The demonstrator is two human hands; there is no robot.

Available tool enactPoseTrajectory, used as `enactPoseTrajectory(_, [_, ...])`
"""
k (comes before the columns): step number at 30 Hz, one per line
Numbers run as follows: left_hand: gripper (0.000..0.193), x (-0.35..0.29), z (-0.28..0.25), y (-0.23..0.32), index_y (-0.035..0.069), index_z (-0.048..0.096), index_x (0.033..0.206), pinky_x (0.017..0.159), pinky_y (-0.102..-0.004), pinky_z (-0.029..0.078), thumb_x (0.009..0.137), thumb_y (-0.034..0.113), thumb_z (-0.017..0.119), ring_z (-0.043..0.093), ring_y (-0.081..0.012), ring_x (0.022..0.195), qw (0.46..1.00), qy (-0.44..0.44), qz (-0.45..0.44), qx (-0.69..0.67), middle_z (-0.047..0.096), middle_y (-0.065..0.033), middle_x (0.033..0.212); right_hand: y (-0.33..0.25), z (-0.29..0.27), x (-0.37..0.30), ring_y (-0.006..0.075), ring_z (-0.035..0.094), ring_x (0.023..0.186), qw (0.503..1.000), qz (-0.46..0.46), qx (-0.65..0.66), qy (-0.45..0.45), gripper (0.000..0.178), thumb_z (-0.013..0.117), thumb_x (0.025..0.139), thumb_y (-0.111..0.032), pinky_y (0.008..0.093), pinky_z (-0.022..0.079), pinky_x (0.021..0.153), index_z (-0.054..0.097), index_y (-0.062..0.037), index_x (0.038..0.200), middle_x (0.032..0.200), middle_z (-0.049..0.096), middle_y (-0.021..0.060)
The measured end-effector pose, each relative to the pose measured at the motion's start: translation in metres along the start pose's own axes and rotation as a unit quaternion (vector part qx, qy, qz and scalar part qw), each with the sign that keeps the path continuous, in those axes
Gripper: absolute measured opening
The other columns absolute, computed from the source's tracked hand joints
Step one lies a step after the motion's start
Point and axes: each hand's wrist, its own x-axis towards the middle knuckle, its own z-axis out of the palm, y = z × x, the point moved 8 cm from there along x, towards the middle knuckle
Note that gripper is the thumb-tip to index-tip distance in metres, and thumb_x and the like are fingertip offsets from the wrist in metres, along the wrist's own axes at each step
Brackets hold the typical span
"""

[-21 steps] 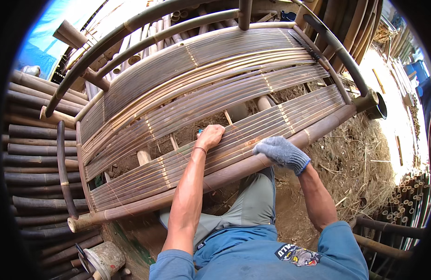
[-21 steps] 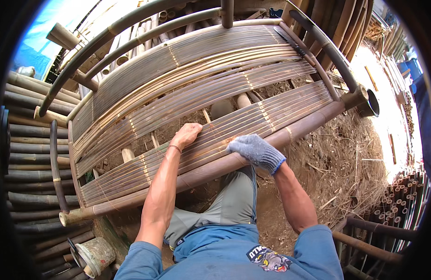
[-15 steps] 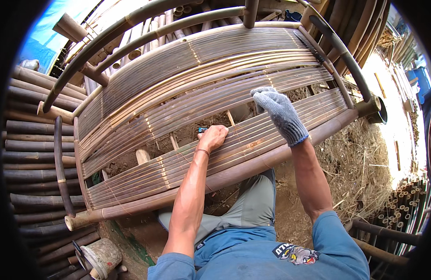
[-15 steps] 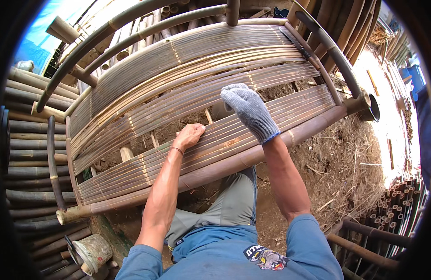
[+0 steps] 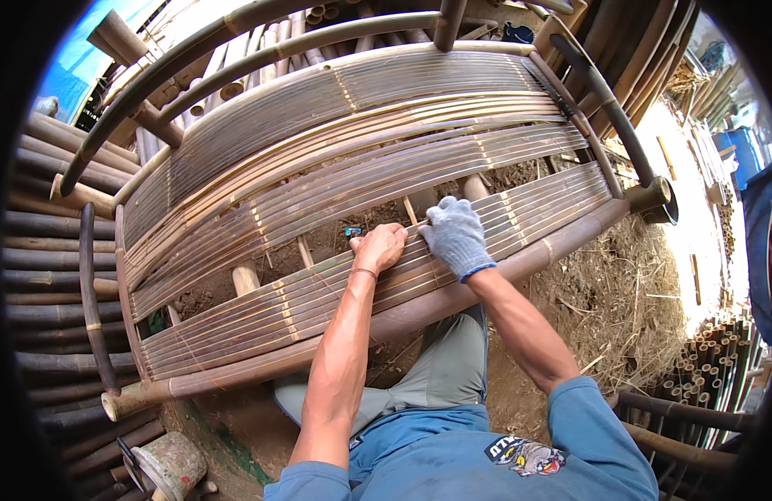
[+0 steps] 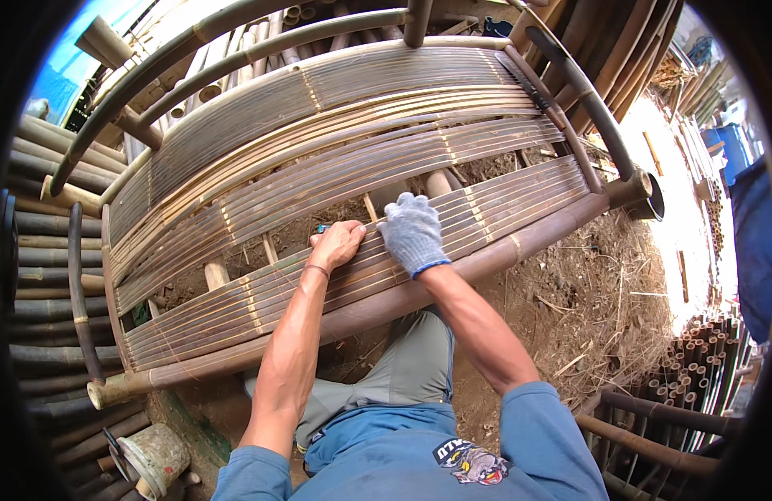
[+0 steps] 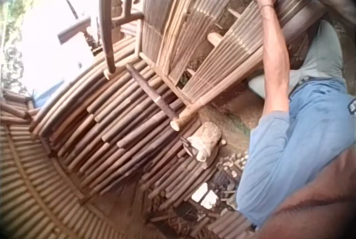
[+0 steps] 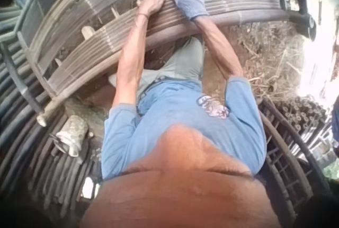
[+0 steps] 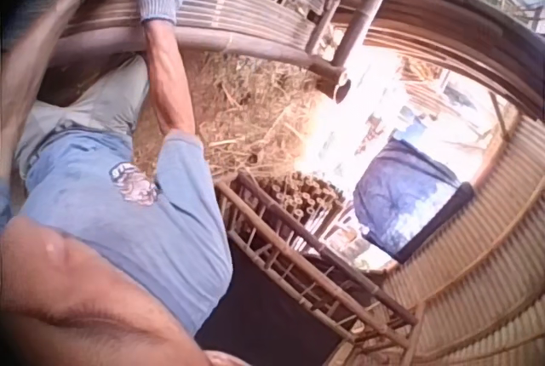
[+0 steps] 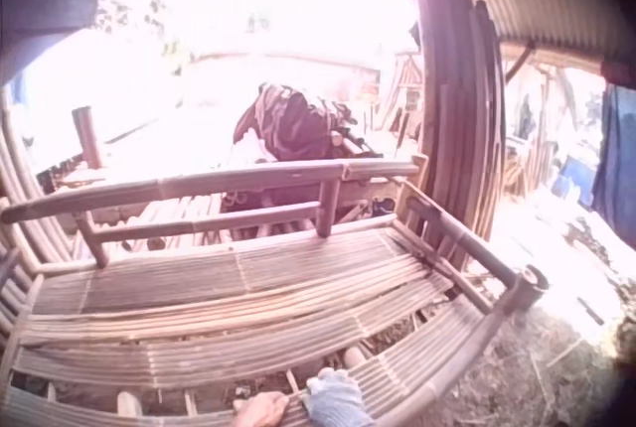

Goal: The person weaves thin bamboo strips into a larger bamboo frame using both hands. They interlace the strips through the frame's structure and occasionally use a small wooden tool to tighten the weave.

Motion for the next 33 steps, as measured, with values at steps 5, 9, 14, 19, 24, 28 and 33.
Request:
enactPoseTrajectory(5, [0.043,0.000,-0.012,-0.010,0.017,0.070,0.117,0.094,-0.0555,0.036,0.098,0.045,0.044,0.064,-0.0315,0.113,1.000,0.009,-0.010,-0.008,0.072,-0.0122,0.113,-0.021,0.022,0.004,0.0319,0.063,0.087,0.998,-0.016,-0.031,0.059,0.015,0.056,0.089,-0.018,0.0445,0.055,0.070,0.067,-0.0076,0.089,0.091,0.061,0.0138])
enactPoseTrajectory(9, [0.043,-0.005,-0.001,-0.005,0.018,0.071,0.119,0.098,-0.0521,0.032,0.097,0.043,0.044,0.063,-0.0332,0.116,1.000,0.001,-0.016,-0.020,0.070,-0.0152,0.118,-0.014,0.028,-0.004,0.0353,0.066,0.079,0.999,0.042,0.023,0.001,0.018,0.060,0.086,-0.020,0.0448,0.056,0.069,0.066,-0.0028,0.088,0.095,0.066,0.0185])
enactPoseTrajectory(14, [0.043,-0.002,-0.002,0.005,0.017,0.070,0.116,0.097,-0.0485,0.037,0.098,0.045,0.044,0.064,-0.0315,0.113,1.000,-0.011,-0.013,0.005,0.071,-0.0134,0.113,-0.007,0.067,0.002,0.0403,0.070,0.076,0.971,-0.213,-0.007,-0.109,0.017,0.056,0.089,-0.012,0.0492,0.055,0.069,0.062,0.0035,0.088,0.079,0.069,0.0207])
enactPoseTrajectory(19, [0.040,0.000,-0.003,-0.014,0.014,0.071,0.108,0.088,-0.0498,0.041,0.098,0.041,0.043,0.066,-0.0338,0.103,1.000,0.014,0.000,0.003,0.072,-0.0145,0.104,-0.003,0.017,-0.008,0.0218,0.058,0.059,0.865,0.013,0.387,-0.320,0.038,0.056,0.094,-0.036,0.0360,0.049,0.059,0.068,-0.0004,0.091,0.069,0.062,0.0134])
enactPoseTrajectory(24, [0.038,-0.002,-0.002,-0.003,0.017,0.072,0.110,0.092,-0.0502,0.035,0.097,0.040,0.044,0.066,-0.0354,0.106,1.000,-0.003,-0.016,-0.019,0.072,-0.0147,0.108,0.029,0.010,0.003,0.0205,0.061,0.073,0.877,0.062,0.386,-0.280,0.035,0.058,0.096,-0.033,0.0370,0.051,0.071,0.071,-0.0005,0.092,0.080,0.068,0.0114])
enactPoseTrajectory(28, [0.038,-0.003,-0.003,-0.002,0.016,0.072,0.107,0.093,-0.0509,0.033,0.096,0.039,0.044,0.064,-0.0392,0.108,0.999,0.007,-0.010,-0.039,0.071,-0.0172,0.110,0.031,-0.008,0.025,0.0248,0.068,0.097,0.830,-0.025,0.555,-0.045,0.032,0.056,0.096,-0.026,0.0392,0.049,0.095,0.070,0.0010,0.086,0.094,0.071,0.0126])
enactPoseTrajectory(33, [0.038,-0.004,-0.005,-0.006,0.017,0.073,0.110,0.093,-0.0497,0.033,0.097,0.038,0.043,0.065,-0.0369,0.106,0.999,-0.023,-0.031,-0.016,0.072,-0.0157,0.109,0.005,-0.047,0.054,0.0206,0.069,0.076,0.625,0.069,0.771,-0.102,0.037,0.052,0.102,-0.029,0.0363,0.058,0.071,0.070,-0.0045,0.080,0.084,0.072,0.0117])
